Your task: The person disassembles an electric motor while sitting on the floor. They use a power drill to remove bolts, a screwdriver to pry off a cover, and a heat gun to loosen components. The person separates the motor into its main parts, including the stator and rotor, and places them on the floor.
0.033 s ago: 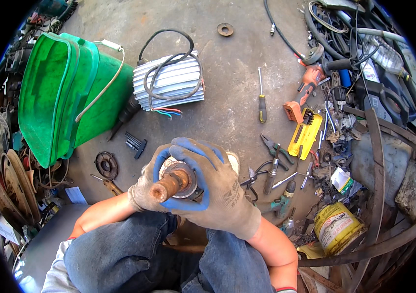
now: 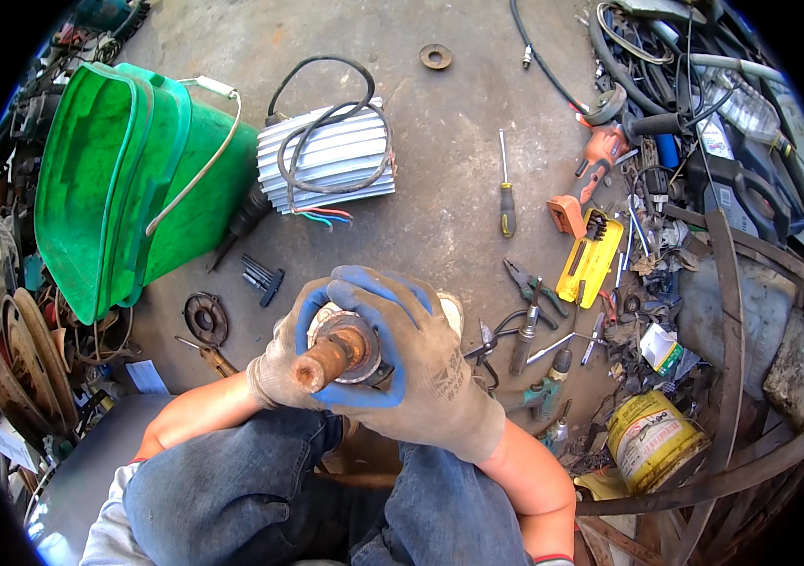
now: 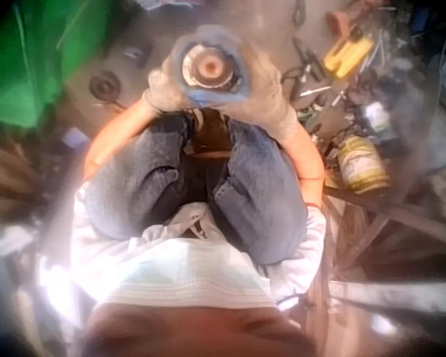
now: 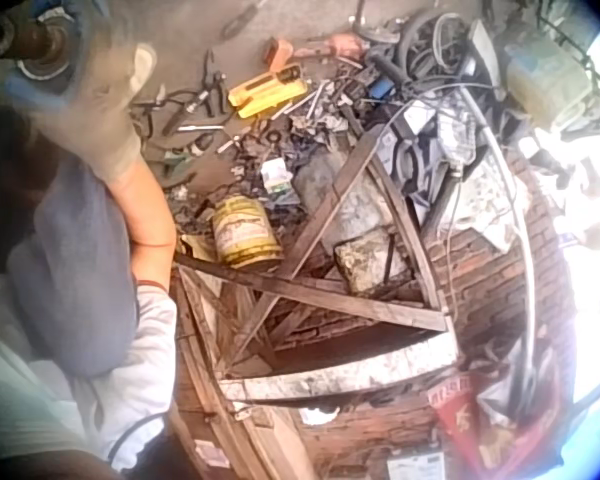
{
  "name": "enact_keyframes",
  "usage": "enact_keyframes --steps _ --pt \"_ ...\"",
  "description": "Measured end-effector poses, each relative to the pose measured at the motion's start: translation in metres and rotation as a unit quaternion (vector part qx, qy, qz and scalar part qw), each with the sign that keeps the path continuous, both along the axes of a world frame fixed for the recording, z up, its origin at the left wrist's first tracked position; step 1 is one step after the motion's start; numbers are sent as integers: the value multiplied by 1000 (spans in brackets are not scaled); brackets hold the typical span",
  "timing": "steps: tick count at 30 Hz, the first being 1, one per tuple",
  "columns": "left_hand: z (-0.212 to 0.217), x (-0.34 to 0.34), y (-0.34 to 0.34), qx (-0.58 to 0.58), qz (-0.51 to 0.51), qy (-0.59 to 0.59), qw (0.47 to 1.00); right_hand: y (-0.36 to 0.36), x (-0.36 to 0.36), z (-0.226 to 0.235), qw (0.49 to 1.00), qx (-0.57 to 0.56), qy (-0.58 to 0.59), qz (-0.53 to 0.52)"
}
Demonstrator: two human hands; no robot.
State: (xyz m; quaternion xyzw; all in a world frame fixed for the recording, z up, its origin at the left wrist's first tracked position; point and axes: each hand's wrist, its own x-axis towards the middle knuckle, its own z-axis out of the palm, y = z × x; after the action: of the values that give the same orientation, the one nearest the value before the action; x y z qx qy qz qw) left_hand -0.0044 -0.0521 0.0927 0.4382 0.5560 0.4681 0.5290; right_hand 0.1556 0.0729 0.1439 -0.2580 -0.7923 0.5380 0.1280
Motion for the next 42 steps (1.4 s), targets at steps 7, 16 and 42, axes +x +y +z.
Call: enact_keyframes --steps 7,16,42 --pt "1 3 1 5 17 0 1000 -2 3 -5 1000 5 18 1" --pt "4 4 3 13 10 5 1000 0 7 -7 1000 -11 17 16" --pt "-8 5 -2 9 -10 3 1000 0 8 -1 999 -1 -40 7"
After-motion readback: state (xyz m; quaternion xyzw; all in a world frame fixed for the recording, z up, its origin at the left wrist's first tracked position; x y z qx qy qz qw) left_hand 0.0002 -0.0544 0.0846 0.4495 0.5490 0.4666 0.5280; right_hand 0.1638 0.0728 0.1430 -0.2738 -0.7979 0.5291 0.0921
